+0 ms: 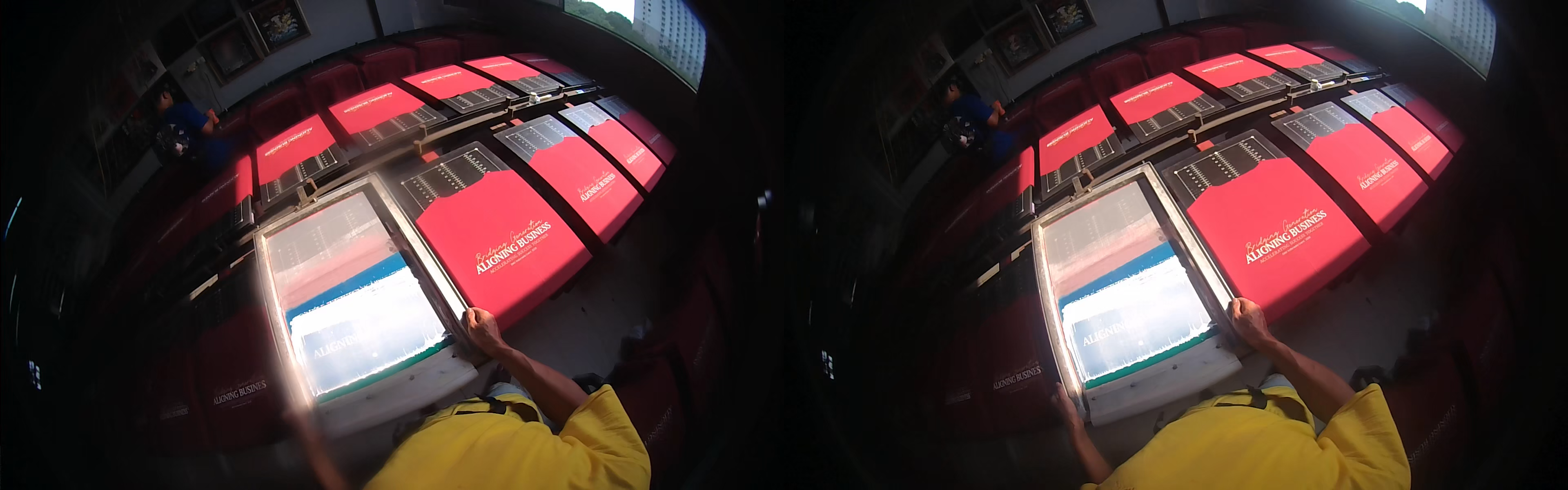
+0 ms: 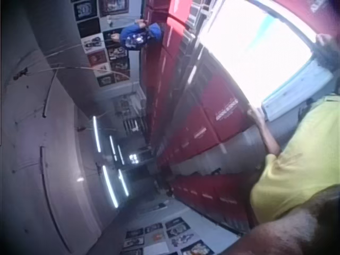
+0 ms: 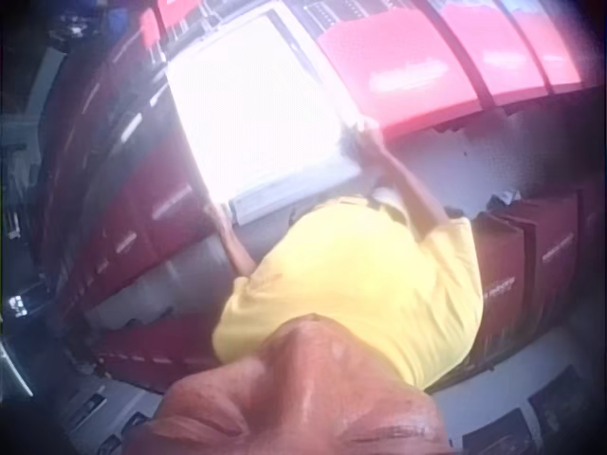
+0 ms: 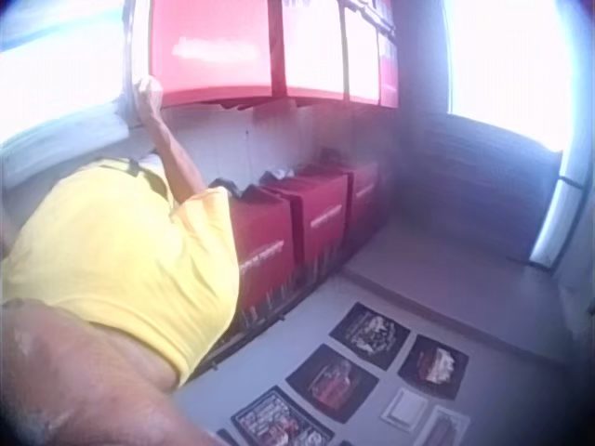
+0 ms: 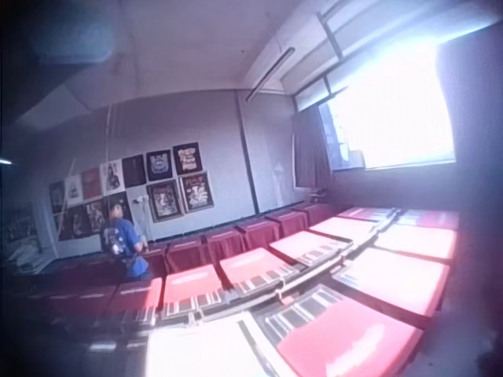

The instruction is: The person performs screen printing on red t-shirts using a squeegee and a frame, applying white ink to garments arranged on a long line of boards.

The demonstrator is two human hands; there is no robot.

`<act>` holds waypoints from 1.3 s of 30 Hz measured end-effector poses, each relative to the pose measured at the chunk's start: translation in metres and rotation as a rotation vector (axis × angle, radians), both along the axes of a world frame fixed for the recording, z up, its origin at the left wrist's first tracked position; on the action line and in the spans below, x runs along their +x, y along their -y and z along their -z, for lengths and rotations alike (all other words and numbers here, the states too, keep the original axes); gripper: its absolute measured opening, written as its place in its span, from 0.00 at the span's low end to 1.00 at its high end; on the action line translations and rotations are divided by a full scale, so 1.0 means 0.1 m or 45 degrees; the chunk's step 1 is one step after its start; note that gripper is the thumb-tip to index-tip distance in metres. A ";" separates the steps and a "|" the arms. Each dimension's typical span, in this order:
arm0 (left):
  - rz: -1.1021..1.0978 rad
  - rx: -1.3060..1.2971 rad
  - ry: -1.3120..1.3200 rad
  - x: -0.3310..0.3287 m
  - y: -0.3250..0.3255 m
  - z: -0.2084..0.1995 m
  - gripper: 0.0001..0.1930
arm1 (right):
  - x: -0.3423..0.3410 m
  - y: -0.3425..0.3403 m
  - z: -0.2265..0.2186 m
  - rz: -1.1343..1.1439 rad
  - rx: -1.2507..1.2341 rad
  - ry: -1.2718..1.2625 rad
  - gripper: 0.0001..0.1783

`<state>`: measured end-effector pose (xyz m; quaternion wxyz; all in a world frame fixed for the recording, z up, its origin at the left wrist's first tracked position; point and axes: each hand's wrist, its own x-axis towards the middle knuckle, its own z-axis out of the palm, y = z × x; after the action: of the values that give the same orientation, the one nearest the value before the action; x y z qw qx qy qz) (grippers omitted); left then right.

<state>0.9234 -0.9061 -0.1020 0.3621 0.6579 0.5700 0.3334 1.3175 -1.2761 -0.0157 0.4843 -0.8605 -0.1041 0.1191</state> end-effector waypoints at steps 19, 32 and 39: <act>0.126 -0.227 0.299 2.86 3.54 -1.07 0.18 | 2.52 3.18 -0.48 0.010 0.111 0.131 0.17; 0.181 -0.077 0.148 3.50 3.91 -1.01 0.21 | 3.31 3.40 -0.34 -0.062 -0.078 0.185 0.17; 0.033 -0.056 0.031 3.53 3.95 -1.31 0.18 | 3.33 3.20 -0.27 -0.096 0.060 0.053 0.18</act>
<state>1.2763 -1.3016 0.0295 0.3876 0.6530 0.5643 0.3240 1.6505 -1.5965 0.0111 0.4975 -0.8465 -0.1494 0.1170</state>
